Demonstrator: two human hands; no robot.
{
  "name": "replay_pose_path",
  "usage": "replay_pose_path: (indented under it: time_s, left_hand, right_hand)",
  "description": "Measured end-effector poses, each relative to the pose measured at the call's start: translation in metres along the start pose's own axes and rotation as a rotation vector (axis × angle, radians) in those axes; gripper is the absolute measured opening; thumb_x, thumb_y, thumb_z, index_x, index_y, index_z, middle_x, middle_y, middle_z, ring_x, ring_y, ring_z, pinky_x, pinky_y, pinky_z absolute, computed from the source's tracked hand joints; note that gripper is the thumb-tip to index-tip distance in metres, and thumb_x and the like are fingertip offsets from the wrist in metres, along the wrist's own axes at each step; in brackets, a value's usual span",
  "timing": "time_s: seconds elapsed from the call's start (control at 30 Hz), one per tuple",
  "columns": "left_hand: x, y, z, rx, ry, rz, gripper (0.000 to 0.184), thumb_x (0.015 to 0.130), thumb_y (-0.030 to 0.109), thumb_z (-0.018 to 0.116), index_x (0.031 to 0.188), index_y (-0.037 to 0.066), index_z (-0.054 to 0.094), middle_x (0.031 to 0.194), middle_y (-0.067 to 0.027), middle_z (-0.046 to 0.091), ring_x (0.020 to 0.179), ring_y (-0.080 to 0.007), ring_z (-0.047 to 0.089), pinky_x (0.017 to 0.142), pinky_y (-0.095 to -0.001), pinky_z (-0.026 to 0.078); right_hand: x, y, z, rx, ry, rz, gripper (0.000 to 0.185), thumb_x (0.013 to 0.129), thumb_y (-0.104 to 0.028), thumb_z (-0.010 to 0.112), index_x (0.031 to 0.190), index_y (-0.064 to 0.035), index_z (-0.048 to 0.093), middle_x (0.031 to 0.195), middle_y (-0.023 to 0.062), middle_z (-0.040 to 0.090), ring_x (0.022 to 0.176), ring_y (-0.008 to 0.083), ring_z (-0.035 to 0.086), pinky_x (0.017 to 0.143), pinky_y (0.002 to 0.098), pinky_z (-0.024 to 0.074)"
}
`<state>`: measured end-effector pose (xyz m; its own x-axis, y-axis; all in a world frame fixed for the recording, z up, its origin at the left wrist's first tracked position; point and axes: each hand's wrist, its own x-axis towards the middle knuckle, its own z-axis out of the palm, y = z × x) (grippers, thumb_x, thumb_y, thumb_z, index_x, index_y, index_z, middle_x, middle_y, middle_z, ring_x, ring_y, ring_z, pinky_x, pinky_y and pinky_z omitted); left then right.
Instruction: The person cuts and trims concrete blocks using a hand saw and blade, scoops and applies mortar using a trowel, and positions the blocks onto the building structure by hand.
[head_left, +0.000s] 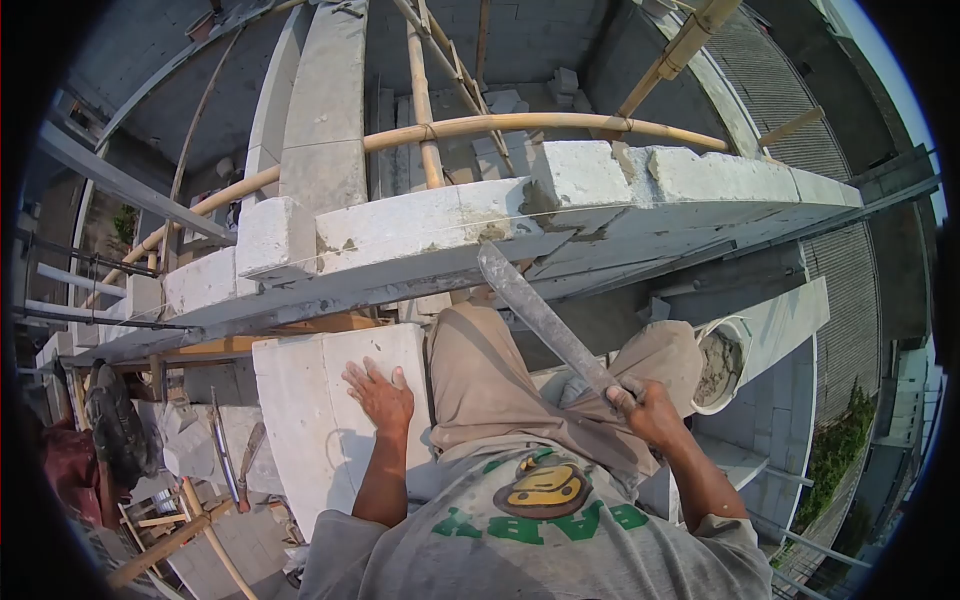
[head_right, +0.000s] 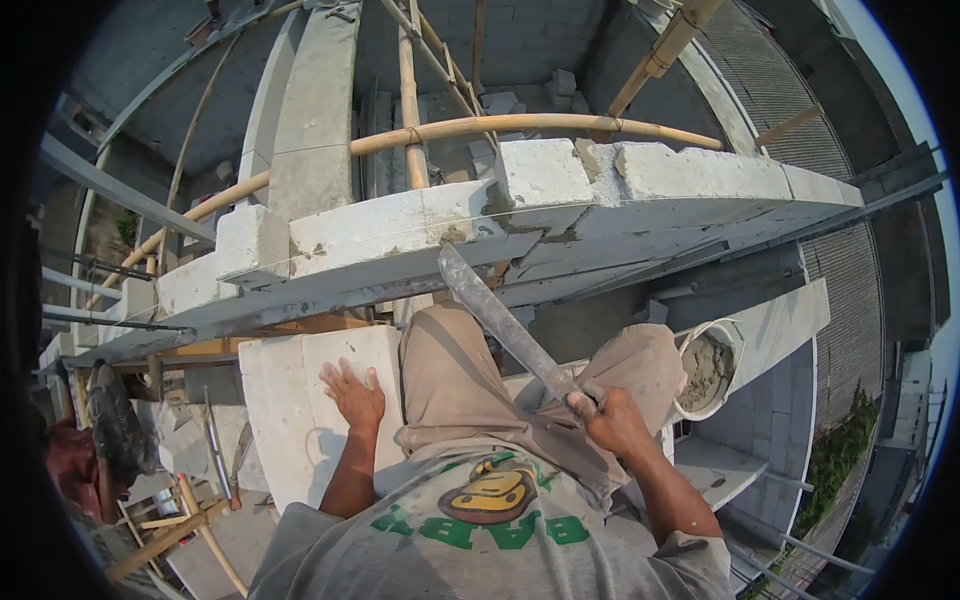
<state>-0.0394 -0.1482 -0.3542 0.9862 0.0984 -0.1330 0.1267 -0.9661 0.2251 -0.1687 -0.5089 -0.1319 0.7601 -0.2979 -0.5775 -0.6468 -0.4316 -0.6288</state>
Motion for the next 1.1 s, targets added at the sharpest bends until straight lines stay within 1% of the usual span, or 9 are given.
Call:
replay_pose_path:
  time_s: [0.07, 0.27, 0.37, 0.57, 0.67, 0.77, 0.87, 0.97, 1.1]
  left_hand:
    - [-0.001, 0.001, 0.001, -0.016, 0.01, -0.009, 0.07, 0.091, 0.037, 0.053, 0.142, -0.004, 0.031, 0.149, -0.0332, 0.017, 0.14, -0.0509, 0.01, 0.111, -0.062, 0.015]
    - [0.001, 0.004, 0.0, -0.048, 0.025, -0.041, 0.069, 0.09, 0.037, 0.056, 0.141, -0.004, 0.033, 0.149, -0.0322, 0.019, 0.14, -0.0493, 0.011, 0.111, -0.0609, 0.014]
    - [0.0, 0.005, -0.003, -0.067, 0.022, -0.062, 0.069, 0.089, 0.037, 0.057, 0.141, -0.002, 0.034, 0.15, -0.0311, 0.019, 0.141, -0.0482, 0.011, 0.112, -0.0594, 0.014]
    - [-0.002, 0.003, 0.006, -0.1, 0.068, -0.073, 0.07, 0.087, 0.037, 0.06, 0.141, -0.001, 0.035, 0.15, -0.03, 0.019, 0.142, -0.0464, 0.01, 0.113, -0.0582, 0.012]
    - [0.001, 0.002, 0.008, -0.106, 0.085, -0.083, 0.071, 0.087, 0.037, 0.06, 0.141, -0.001, 0.035, 0.15, -0.0298, 0.019, 0.142, -0.0461, 0.009, 0.113, -0.0582, 0.01]
    - [-0.003, 0.001, 0.014, -0.108, 0.07, -0.089, 0.072, 0.086, 0.037, 0.061, 0.141, -0.001, 0.035, 0.151, -0.0293, 0.018, 0.142, -0.0452, 0.009, 0.114, -0.0577, 0.009]
    - [0.0, 0.003, 0.005, -0.124, 0.051, -0.098, 0.073, 0.086, 0.038, 0.061, 0.142, 0.0, 0.035, 0.151, -0.0282, 0.018, 0.143, -0.0436, 0.009, 0.114, -0.0569, 0.009]
    - [0.001, 0.0, 0.003, -0.135, 0.038, -0.12, 0.074, 0.086, 0.039, 0.061, 0.142, 0.001, 0.034, 0.152, -0.0267, 0.018, 0.143, -0.0418, 0.009, 0.115, -0.0563, 0.009]
    - [0.003, 0.004, 0.003, -0.136, 0.032, -0.119, 0.073, 0.086, 0.039, 0.061, 0.143, 0.001, 0.035, 0.152, -0.0264, 0.018, 0.143, -0.0419, 0.009, 0.115, -0.0561, 0.009]
  right_hand:
    - [-0.007, 0.004, 0.003, 0.061, 0.077, 0.077, 0.03, 0.095, -0.027, 0.057, 0.084, 0.0009, 0.061, 0.069, 0.004, 0.056, 0.063, 0.0144, 0.05, 0.06, 0.0313, 0.0414]
    - [0.012, 0.02, 0.01, 0.013, 0.157, -0.035, 0.033, 0.095, -0.029, 0.055, 0.083, 0.0013, 0.06, 0.065, 0.0097, 0.057, 0.06, 0.0197, 0.053, 0.059, 0.0369, 0.0424]
    - [0.025, 0.018, 0.005, 0.093, 0.093, 0.033, 0.033, 0.095, -0.03, 0.056, 0.083, 0.0007, 0.06, 0.066, 0.0084, 0.057, 0.061, 0.0178, 0.052, 0.059, 0.0361, 0.0422]
    - [0.068, 0.017, -0.01, 0.002, -0.016, -0.052, 0.033, 0.093, -0.031, 0.058, 0.086, 0.0009, 0.062, 0.069, 0.01, 0.058, 0.063, 0.0187, 0.053, 0.06, 0.0361, 0.0431]
    - [0.091, 0.014, 0.004, -0.092, -0.029, -0.206, 0.035, 0.094, -0.033, 0.058, 0.09, 0.0012, 0.063, 0.069, 0.0064, 0.058, 0.065, 0.0172, 0.056, 0.068, 0.033, 0.049]
    - [0.088, -0.021, 0.028, -0.288, 0.078, -0.379, 0.037, 0.094, -0.035, 0.058, 0.091, 0.0015, 0.063, 0.068, 0.0085, 0.058, 0.064, 0.021, 0.056, 0.069, 0.0353, 0.0481]
    - [0.092, -0.042, 0.04, -0.265, -0.205, -0.396, 0.034, 0.092, -0.032, 0.057, 0.091, 0.0017, 0.063, 0.072, 0.0186, 0.063, 0.07, 0.0308, 0.059, 0.068, 0.041, 0.0451]
    - [0.093, -0.041, 0.047, -0.195, -0.363, -0.285, 0.036, 0.092, -0.035, 0.06, 0.091, 0.0006, 0.065, 0.072, 0.0085, 0.063, 0.064, 0.0192, 0.055, 0.066, 0.0346, 0.0458]
    - [0.093, -0.001, 0.035, -0.02, -0.468, -0.168, 0.032, 0.09, -0.033, 0.063, 0.09, -0.0012, 0.066, 0.073, 0.0036, 0.063, 0.064, 0.0133, 0.054, 0.062, 0.0299, 0.0445]
